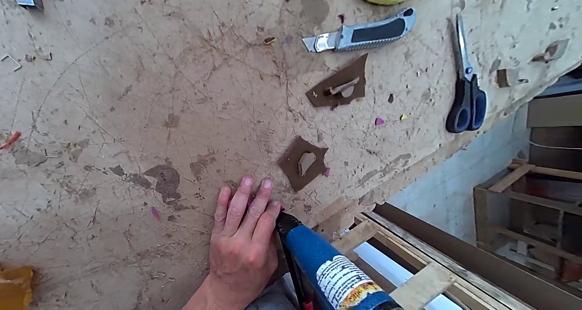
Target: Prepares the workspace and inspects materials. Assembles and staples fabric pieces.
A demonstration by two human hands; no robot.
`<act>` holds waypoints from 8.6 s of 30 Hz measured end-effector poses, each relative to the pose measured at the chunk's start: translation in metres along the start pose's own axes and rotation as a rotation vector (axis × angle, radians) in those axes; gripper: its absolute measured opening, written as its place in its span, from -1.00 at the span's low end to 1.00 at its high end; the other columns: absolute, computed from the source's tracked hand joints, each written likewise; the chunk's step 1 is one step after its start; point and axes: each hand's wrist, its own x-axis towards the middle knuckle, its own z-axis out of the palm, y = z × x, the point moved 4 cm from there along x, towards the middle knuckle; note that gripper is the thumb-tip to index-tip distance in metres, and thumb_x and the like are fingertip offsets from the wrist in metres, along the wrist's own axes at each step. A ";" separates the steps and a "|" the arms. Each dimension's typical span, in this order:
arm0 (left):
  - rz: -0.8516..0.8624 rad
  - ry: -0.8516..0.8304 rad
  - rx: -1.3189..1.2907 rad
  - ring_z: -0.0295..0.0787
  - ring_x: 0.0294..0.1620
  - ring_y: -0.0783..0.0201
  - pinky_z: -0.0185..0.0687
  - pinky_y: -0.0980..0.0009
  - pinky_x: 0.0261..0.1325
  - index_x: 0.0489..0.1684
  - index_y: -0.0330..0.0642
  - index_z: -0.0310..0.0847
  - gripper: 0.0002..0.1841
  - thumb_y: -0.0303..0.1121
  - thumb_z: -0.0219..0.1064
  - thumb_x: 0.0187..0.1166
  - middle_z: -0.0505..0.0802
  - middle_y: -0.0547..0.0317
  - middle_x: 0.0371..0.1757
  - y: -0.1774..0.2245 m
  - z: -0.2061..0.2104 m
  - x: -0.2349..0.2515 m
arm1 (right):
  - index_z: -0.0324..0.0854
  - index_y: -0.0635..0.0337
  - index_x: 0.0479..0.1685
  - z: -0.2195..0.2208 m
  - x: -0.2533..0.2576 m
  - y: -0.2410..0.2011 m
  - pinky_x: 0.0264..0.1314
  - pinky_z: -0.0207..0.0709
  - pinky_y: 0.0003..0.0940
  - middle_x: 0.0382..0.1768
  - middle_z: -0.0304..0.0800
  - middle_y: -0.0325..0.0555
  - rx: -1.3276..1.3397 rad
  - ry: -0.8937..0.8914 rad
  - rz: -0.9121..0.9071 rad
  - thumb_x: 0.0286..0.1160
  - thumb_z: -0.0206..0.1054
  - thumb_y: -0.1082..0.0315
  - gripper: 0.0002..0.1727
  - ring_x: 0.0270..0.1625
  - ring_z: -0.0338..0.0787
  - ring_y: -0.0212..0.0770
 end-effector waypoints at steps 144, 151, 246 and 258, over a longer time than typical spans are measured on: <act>-0.127 0.073 -1.770 0.88 -0.09 0.17 0.83 0.24 0.04 0.26 -0.19 0.57 -0.76 -0.33 0.20 0.79 0.84 -0.10 0.06 0.149 -0.074 0.014 | 0.77 0.21 0.20 -0.126 0.021 -0.025 -0.05 0.85 -0.44 0.01 0.82 -0.11 0.556 0.015 -1.257 0.59 0.44 0.30 -0.70 -0.05 0.86 -0.36; -0.148 0.245 -1.201 0.86 -0.30 0.29 0.87 0.34 -0.22 0.18 -0.36 0.59 -0.74 -0.38 0.05 0.86 0.86 0.05 -0.15 0.157 -0.083 0.003 | 0.84 0.22 -0.16 -0.123 0.021 -0.027 -0.20 0.84 -0.56 -0.16 0.86 -0.17 0.523 0.085 -1.235 0.48 0.49 0.40 -0.90 -0.23 0.85 -0.46; -0.359 0.286 -0.924 0.82 -0.40 0.29 0.82 0.37 -0.30 0.13 -0.29 0.61 -0.72 -0.36 -0.01 0.84 0.83 0.12 -0.29 0.104 -0.093 0.020 | 0.61 0.28 0.13 -0.052 0.036 -0.025 -0.17 0.85 -0.39 -0.03 0.73 -0.05 0.492 0.090 -1.173 0.42 0.56 0.15 -0.54 -0.16 0.83 -0.34; 0.006 -0.071 -0.450 0.82 0.03 0.29 0.82 0.31 0.08 0.21 -0.19 0.71 -0.70 -0.22 0.30 0.71 0.82 0.02 0.09 0.051 -0.074 -0.050 | 0.80 0.24 0.01 -0.012 0.042 0.001 -0.18 0.84 -0.46 -0.03 0.82 -0.05 0.273 0.009 -1.047 0.39 0.60 0.33 -0.72 -0.21 0.85 -0.37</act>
